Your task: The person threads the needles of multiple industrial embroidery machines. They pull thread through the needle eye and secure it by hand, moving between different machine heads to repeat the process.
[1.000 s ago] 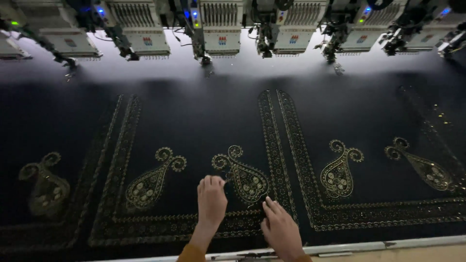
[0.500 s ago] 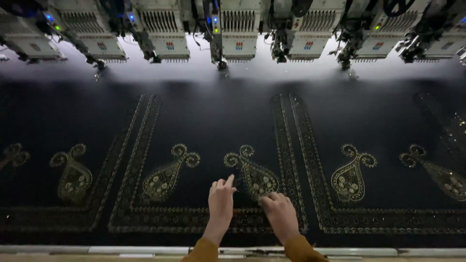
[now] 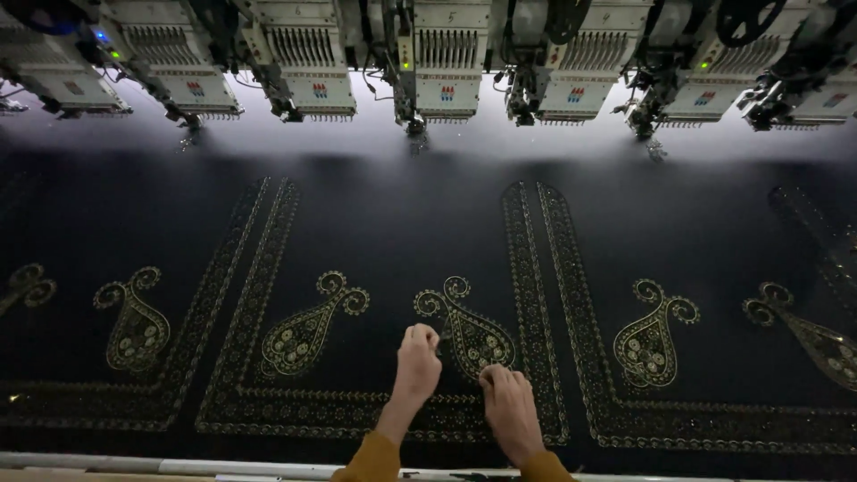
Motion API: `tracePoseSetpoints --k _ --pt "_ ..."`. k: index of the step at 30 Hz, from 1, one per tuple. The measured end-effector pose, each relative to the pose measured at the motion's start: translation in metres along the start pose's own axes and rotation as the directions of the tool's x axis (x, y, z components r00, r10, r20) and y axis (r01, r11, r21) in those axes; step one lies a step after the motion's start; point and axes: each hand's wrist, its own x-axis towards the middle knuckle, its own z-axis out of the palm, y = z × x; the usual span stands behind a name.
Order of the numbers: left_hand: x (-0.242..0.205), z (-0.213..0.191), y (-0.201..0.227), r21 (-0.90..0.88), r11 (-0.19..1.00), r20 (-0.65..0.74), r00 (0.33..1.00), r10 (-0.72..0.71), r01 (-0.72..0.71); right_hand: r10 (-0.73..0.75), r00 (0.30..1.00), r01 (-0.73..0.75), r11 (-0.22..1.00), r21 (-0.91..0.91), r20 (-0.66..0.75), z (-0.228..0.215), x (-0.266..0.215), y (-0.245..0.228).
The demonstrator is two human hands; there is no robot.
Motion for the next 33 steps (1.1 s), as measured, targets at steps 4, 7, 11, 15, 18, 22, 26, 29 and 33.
tracePoseSetpoints --k 4,7,11,15,18,22,26,29,33 --pt "0.013 -0.013 0.040 -0.297 0.914 0.071 0.961 -0.269 0.278 0.046 0.998 -0.046 0.999 -0.013 0.051 0.006 0.004 0.005" --pt "0.020 -0.021 0.056 -0.559 0.761 0.154 0.943 -0.295 0.330 0.027 0.997 -0.028 1.000 0.008 0.069 0.006 0.007 0.003" --pt "0.032 -0.011 0.050 -0.468 0.802 0.143 0.927 -0.346 0.371 0.011 0.994 -0.010 1.000 -0.012 0.108 0.005 0.009 0.006" --pt "0.021 -0.018 0.039 -0.066 0.967 0.060 0.969 -0.242 0.245 0.051 0.949 -0.048 0.999 -0.017 0.312 0.000 0.001 0.009" --pt "0.019 -0.022 0.027 0.012 0.999 -0.048 0.998 -0.043 0.043 0.135 0.930 -0.182 0.977 0.107 0.342 -0.008 -0.002 0.008" --pt "0.004 -0.033 0.023 0.149 0.989 0.066 0.998 -0.007 -0.003 0.098 0.973 -0.149 0.959 0.241 0.209 -0.015 -0.004 0.024" --pt "-0.001 -0.025 -0.004 0.305 0.931 0.181 0.972 0.148 -0.199 0.211 0.971 -0.230 0.948 0.218 0.109 -0.037 -0.005 0.026" --pt "-0.009 -0.027 -0.015 0.439 0.824 0.260 0.928 0.267 -0.360 0.198 0.980 -0.200 0.944 0.262 0.037 -0.045 -0.005 0.026" --pt "-0.009 -0.022 -0.016 0.550 0.664 0.311 0.862 0.399 -0.506 0.202 0.978 -0.174 0.919 0.355 -0.043 -0.050 0.001 0.028"
